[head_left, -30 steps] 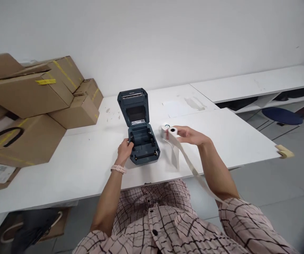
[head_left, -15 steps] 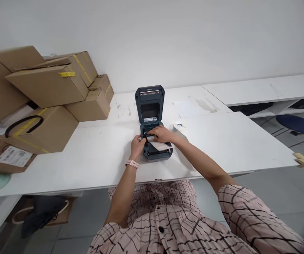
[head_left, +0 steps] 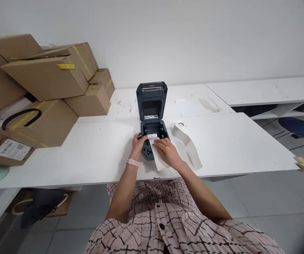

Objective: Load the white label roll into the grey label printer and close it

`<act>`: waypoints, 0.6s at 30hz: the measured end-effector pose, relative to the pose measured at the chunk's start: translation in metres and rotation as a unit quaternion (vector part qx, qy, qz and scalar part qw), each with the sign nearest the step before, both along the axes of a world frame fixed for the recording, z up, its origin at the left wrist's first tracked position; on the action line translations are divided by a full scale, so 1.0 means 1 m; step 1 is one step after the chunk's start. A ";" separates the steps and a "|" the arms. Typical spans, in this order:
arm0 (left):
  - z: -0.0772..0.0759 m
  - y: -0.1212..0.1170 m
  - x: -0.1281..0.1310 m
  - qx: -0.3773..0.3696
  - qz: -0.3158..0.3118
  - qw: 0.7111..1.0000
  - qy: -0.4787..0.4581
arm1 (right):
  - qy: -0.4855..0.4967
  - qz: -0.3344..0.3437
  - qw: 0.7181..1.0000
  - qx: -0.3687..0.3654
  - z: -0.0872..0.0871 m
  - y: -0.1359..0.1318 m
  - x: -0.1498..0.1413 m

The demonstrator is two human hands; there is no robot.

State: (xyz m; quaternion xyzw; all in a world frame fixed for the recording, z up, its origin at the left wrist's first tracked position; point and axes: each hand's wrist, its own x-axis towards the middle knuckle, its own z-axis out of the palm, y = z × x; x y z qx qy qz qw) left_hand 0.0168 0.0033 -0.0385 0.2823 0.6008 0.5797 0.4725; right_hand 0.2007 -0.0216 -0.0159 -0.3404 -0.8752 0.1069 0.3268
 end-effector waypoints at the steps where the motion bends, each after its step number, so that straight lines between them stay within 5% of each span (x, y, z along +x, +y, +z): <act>1: 0.001 0.000 0.000 0.000 -0.002 1.000 -0.011 | 0.001 0.001 1.000 0.005 -0.001 0.000 -0.001; 18: 0.001 0.002 0.002 -0.007 0.015 0.999 -0.047 | -0.062 -0.058 0.991 0.101 -0.006 -0.024 -0.010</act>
